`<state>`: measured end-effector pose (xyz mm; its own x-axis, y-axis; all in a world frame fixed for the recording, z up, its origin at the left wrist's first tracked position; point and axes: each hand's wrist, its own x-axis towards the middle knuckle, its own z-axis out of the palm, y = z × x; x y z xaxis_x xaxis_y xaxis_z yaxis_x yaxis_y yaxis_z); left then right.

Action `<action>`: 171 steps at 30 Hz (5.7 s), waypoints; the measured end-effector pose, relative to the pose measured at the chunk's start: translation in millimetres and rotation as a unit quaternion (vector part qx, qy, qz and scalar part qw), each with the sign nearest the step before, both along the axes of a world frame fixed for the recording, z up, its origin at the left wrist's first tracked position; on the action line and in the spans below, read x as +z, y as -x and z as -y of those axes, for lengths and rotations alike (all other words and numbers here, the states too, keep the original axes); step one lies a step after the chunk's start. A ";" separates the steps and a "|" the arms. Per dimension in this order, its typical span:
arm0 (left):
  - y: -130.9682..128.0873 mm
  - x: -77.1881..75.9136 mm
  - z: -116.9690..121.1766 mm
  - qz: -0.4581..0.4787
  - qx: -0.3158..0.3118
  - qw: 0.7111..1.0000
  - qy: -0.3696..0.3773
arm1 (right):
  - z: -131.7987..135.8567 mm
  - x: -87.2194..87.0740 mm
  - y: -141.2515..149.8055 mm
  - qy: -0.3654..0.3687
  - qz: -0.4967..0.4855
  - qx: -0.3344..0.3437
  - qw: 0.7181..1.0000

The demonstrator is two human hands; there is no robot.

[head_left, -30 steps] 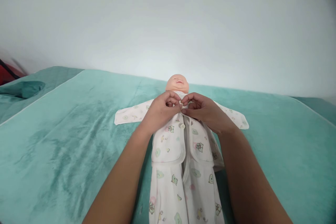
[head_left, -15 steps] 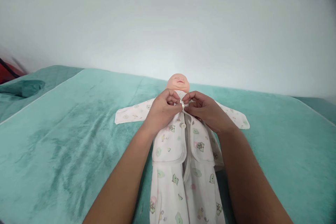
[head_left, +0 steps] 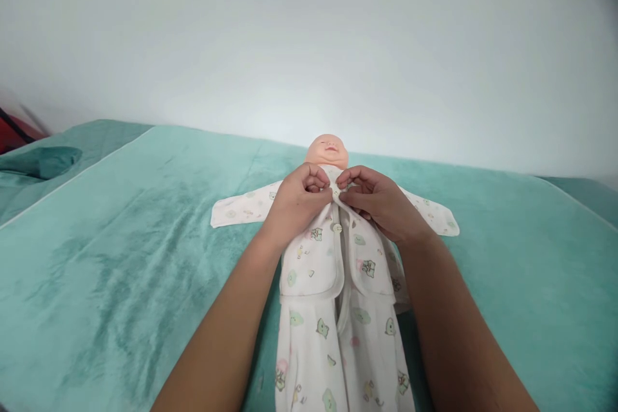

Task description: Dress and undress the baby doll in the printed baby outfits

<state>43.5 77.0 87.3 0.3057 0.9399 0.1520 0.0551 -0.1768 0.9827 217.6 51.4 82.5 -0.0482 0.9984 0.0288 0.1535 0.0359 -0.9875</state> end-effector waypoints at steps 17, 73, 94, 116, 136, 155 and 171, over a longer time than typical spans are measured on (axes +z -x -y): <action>10.1 0.8 -5.5 0.001 -0.080 0.997 -0.012 | -3.4 -4.9 -3.7 0.001 -0.021 0.009 1.000; 38.8 25.1 3.0 -0.104 -0.270 0.957 -0.025 | 39.7 34.8 3.6 0.072 0.110 0.122 0.984; 33.5 16.0 0.4 -0.072 -0.274 0.959 0.001 | 45.2 0.6 0.0 0.033 -0.002 0.094 0.995; 28.6 19.5 6.7 -0.142 -0.235 0.960 -0.049 | 47.3 3.7 3.5 0.018 0.012 0.108 0.994; 33.0 15.4 0.3 -0.054 -0.282 0.958 -0.006 | 44.5 -2.5 0.1 0.017 -0.082 0.128 0.988; 27.3 10.6 -2.5 -0.079 -0.168 0.975 -0.119 | 44.6 -1.0 1.0 0.012 -0.069 0.127 0.989; 15.1 -12.7 -12.9 -0.129 -0.075 0.955 -0.256 | 45.9 1.6 -1.4 0.041 -0.035 0.142 0.988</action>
